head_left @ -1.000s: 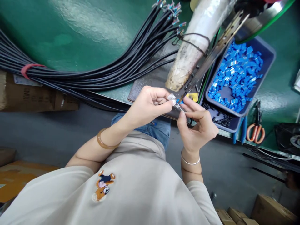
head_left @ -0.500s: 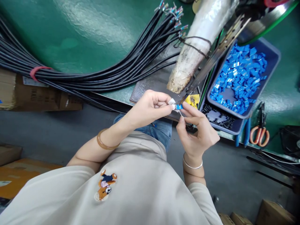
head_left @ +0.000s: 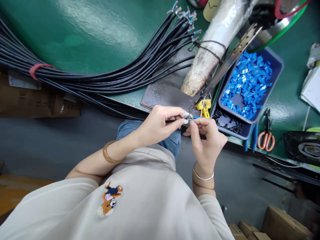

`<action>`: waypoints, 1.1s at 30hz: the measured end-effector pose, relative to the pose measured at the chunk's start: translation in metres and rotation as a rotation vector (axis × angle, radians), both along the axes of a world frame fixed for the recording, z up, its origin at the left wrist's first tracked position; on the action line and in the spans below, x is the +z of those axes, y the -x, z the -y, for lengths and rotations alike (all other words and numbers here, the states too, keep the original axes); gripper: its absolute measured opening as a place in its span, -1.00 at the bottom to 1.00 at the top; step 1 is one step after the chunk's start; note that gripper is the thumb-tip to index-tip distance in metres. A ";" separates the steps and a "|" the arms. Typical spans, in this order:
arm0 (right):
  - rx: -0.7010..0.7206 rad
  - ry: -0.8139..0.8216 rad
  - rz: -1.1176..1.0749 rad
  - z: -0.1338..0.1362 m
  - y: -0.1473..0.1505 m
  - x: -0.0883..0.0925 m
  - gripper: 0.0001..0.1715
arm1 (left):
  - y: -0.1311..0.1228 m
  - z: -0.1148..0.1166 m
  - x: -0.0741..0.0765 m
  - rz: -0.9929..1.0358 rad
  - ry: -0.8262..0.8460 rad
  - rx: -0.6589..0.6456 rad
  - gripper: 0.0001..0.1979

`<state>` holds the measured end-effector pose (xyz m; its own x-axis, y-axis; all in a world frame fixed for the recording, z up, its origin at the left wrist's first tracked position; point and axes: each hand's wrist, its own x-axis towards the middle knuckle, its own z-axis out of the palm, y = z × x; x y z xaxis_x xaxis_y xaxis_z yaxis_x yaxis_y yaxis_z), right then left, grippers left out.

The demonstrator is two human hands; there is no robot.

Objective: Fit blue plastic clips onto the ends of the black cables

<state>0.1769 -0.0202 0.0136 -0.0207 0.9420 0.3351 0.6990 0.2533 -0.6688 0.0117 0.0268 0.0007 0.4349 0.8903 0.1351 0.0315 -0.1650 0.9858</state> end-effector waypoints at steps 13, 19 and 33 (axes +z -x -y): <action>-0.147 -0.408 -0.175 -0.005 -0.003 -0.011 -0.77 | -0.006 -0.009 0.000 0.146 0.163 0.093 -0.87; -0.007 -0.483 0.039 -0.014 0.000 -0.021 -0.75 | -0.008 -0.017 0.002 0.152 0.207 0.063 -0.85; -0.048 -0.432 0.026 -0.018 0.003 -0.014 -0.79 | -0.009 -0.021 0.012 0.082 0.145 0.112 -0.87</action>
<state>0.1742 -0.0019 0.0000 0.0062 0.7156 0.6984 0.7322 0.4724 -0.4906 0.0210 0.0479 0.0131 0.3250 0.9451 0.0331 -0.0394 -0.0214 0.9990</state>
